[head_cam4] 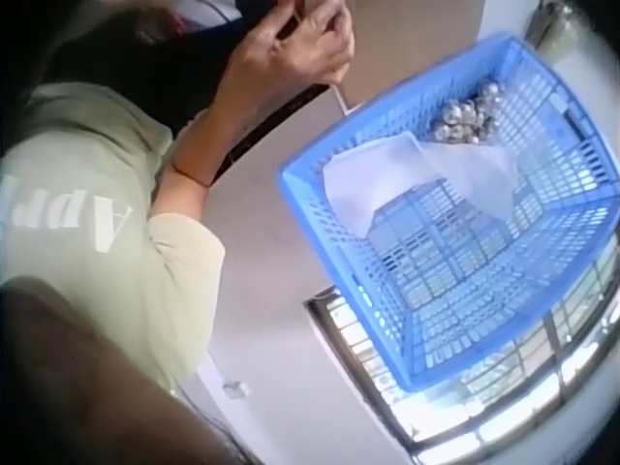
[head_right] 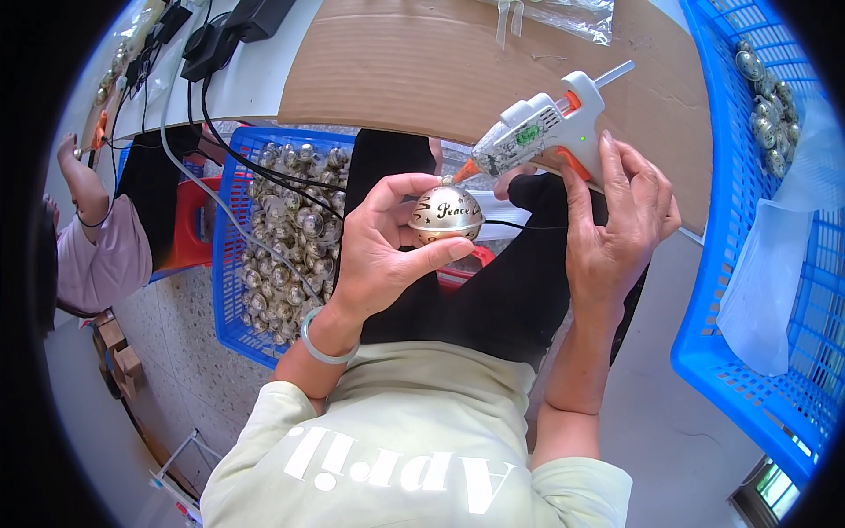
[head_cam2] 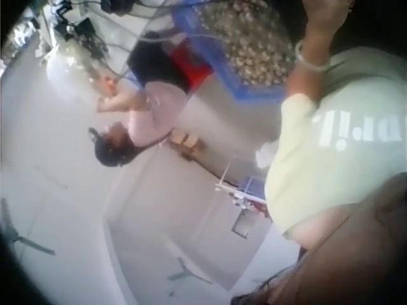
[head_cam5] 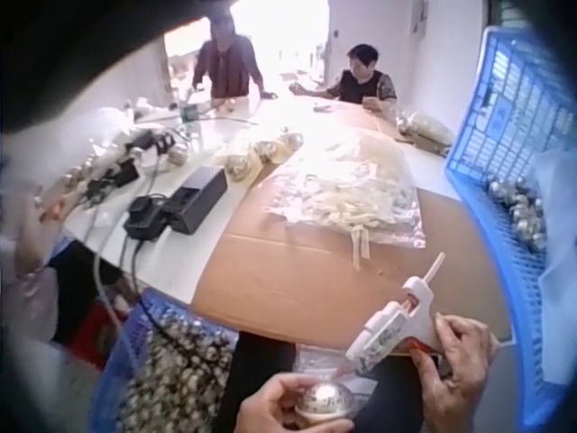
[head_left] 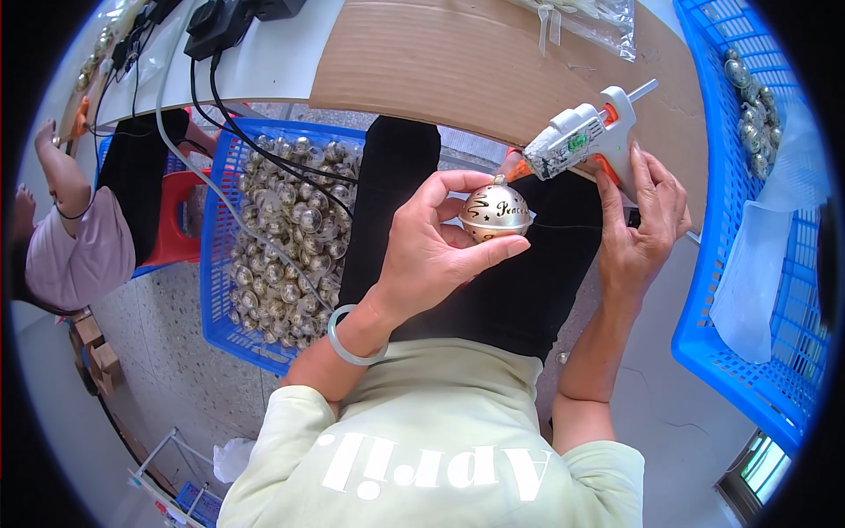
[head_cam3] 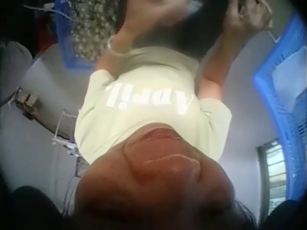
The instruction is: Gluing small white ribbons onto gold spherical ornaments using a hot glue gun.
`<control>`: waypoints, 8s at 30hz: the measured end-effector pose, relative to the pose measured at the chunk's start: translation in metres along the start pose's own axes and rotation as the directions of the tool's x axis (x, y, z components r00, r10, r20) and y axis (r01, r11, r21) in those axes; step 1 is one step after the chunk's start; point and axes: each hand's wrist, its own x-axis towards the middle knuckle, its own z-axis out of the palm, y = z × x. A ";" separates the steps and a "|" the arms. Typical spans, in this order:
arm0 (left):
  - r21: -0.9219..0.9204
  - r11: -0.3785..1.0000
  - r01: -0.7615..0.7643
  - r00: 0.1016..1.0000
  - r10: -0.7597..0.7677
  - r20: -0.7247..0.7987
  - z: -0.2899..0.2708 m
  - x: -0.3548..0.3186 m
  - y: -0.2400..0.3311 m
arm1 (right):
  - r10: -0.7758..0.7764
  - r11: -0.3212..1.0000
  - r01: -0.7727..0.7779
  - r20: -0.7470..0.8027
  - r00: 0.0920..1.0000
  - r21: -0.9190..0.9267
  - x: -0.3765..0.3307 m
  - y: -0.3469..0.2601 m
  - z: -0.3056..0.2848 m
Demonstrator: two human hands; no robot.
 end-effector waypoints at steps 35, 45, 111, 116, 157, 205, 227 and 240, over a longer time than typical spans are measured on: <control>0.183 0.983 -0.020 1.000 0.021 0.000 -0.004 0.005 -0.001 | -0.044 0.998 0.046 -0.058 0.997 0.033 -0.002 -0.002 0.001; 0.123 0.992 -0.032 0.999 0.033 -0.011 -0.005 0.002 -0.005 | -0.015 1.000 0.016 -0.023 1.000 0.012 -0.002 -0.003 0.000; -0.371 0.916 0.151 0.989 -0.142 0.053 -0.125 -0.093 0.072 | -0.551 0.777 0.570 0.724 0.415 0.265 0.310 -0.205 0.082; -0.358 0.923 0.137 0.990 -0.133 0.037 -0.126 -0.095 0.076 | -0.522 0.843 0.221 0.645 0.559 0.491 0.296 -0.208 0.048; -0.035 0.928 -0.370 0.928 0.368 -0.049 -0.135 -0.087 0.051 | -0.344 0.409 -0.487 0.625 0.701 0.772 0.107 -0.188 -0.073; 0.280 0.836 -0.473 0.881 0.450 0.145 -0.077 -0.077 -0.009 | -0.249 0.851 0.085 0.256 0.934 0.519 -0.074 -0.127 -0.048; 0.275 0.842 -0.465 0.885 0.437 0.158 -0.079 -0.077 -0.012 | -0.276 0.907 0.157 0.271 0.922 0.391 -0.087 -0.135 -0.033; 0.286 0.830 -0.478 0.878 0.457 0.142 -0.081 -0.078 -0.015 | -0.255 0.908 0.131 0.278 0.926 0.398 -0.087 -0.138 -0.030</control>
